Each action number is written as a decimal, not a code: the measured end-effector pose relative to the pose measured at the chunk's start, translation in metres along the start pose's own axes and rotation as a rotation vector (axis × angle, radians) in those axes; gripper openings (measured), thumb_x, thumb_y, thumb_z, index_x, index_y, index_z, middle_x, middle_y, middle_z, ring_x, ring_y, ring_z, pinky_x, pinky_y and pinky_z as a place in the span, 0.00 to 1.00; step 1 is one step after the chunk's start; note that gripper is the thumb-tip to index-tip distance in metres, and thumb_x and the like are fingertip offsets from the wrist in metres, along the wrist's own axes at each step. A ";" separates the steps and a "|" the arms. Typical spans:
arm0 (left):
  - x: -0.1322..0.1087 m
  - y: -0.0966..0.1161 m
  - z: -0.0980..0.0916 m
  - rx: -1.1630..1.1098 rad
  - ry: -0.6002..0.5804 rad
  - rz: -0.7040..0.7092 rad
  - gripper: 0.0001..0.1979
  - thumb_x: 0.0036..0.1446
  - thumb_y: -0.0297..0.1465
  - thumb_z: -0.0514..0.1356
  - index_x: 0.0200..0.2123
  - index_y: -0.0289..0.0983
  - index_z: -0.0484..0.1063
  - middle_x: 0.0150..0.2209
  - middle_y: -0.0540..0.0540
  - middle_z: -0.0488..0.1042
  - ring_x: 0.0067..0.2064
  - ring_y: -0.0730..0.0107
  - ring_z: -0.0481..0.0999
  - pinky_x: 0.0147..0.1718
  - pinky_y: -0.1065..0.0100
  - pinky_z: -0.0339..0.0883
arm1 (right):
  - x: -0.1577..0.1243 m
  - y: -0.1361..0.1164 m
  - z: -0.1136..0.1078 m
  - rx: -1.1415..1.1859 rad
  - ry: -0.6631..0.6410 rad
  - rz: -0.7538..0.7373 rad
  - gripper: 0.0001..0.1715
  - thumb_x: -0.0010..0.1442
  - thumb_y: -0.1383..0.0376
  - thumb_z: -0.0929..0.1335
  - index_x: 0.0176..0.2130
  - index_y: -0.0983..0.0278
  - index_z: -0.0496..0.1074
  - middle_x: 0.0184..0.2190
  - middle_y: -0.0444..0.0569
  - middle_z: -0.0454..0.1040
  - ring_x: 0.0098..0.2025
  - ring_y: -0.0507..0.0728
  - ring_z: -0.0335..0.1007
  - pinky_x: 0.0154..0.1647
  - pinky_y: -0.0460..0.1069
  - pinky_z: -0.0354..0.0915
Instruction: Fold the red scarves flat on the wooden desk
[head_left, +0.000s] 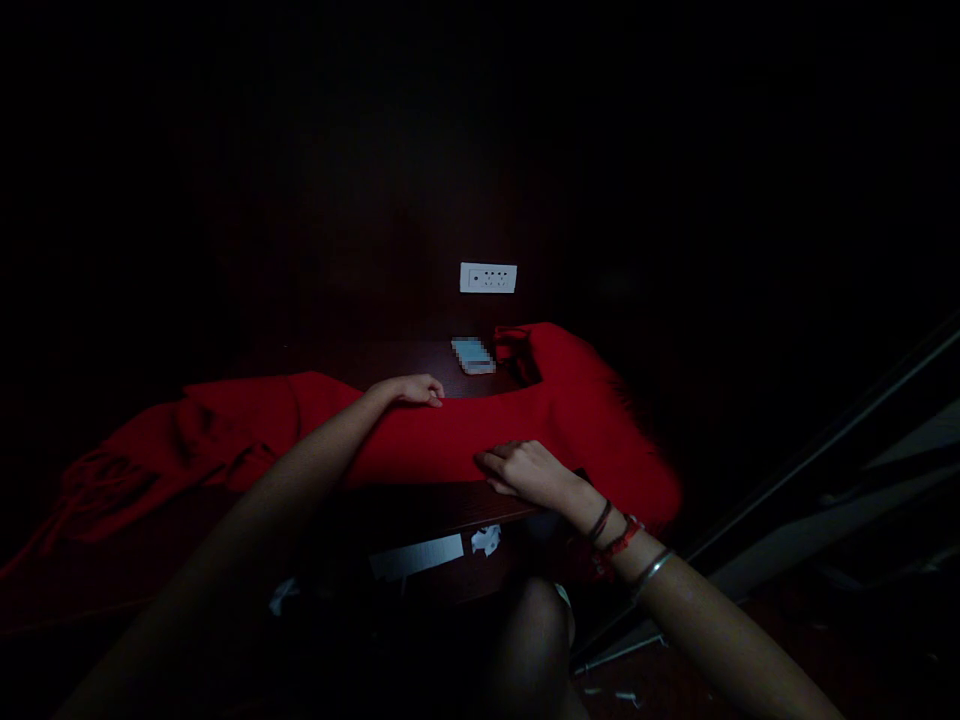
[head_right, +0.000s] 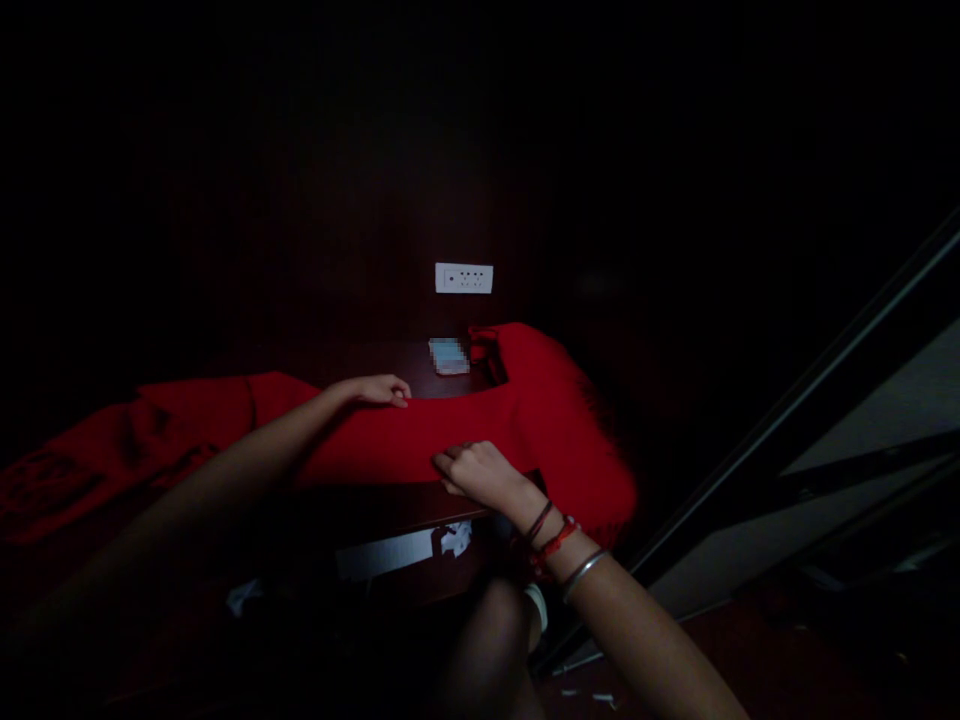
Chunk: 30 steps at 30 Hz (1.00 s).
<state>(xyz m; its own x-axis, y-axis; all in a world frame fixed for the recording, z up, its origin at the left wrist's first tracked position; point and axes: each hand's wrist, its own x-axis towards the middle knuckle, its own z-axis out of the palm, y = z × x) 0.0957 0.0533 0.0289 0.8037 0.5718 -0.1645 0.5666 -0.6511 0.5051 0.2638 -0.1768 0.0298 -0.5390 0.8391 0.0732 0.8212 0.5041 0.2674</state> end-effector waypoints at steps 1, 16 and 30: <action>0.001 -0.002 0.000 -0.004 0.012 -0.006 0.12 0.39 0.34 0.57 0.29 0.34 0.70 0.29 0.50 0.72 0.32 0.72 0.67 0.30 0.76 0.57 | 0.001 0.000 0.000 -0.012 0.009 -0.002 0.14 0.59 0.67 0.57 0.45 0.65 0.61 0.35 0.52 0.69 0.35 0.53 0.65 0.31 0.46 0.57; 0.018 0.003 0.015 -0.101 0.087 -0.021 0.11 0.42 0.33 0.56 0.29 0.33 0.70 0.28 0.50 0.71 0.31 0.73 0.67 0.30 0.76 0.58 | 0.009 0.001 0.014 -0.059 0.166 0.044 0.12 0.59 0.69 0.56 0.43 0.65 0.62 0.35 0.51 0.67 0.38 0.55 0.61 0.39 0.49 0.55; 0.012 0.039 -0.013 -0.588 -0.043 0.015 0.23 0.44 0.34 0.59 0.46 0.38 0.65 0.42 0.45 0.71 0.42 0.67 0.69 0.38 0.69 0.62 | -0.007 0.005 -0.001 0.377 0.202 0.349 0.21 0.57 0.70 0.54 0.49 0.62 0.60 0.37 0.49 0.70 0.36 0.52 0.66 0.35 0.44 0.59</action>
<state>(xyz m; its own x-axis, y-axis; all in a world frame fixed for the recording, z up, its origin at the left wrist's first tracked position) 0.1249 0.0407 0.0578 0.8247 0.5356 -0.1816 0.3687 -0.2657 0.8908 0.2716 -0.1800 0.0320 -0.2177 0.9324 0.2884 0.9478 0.2726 -0.1656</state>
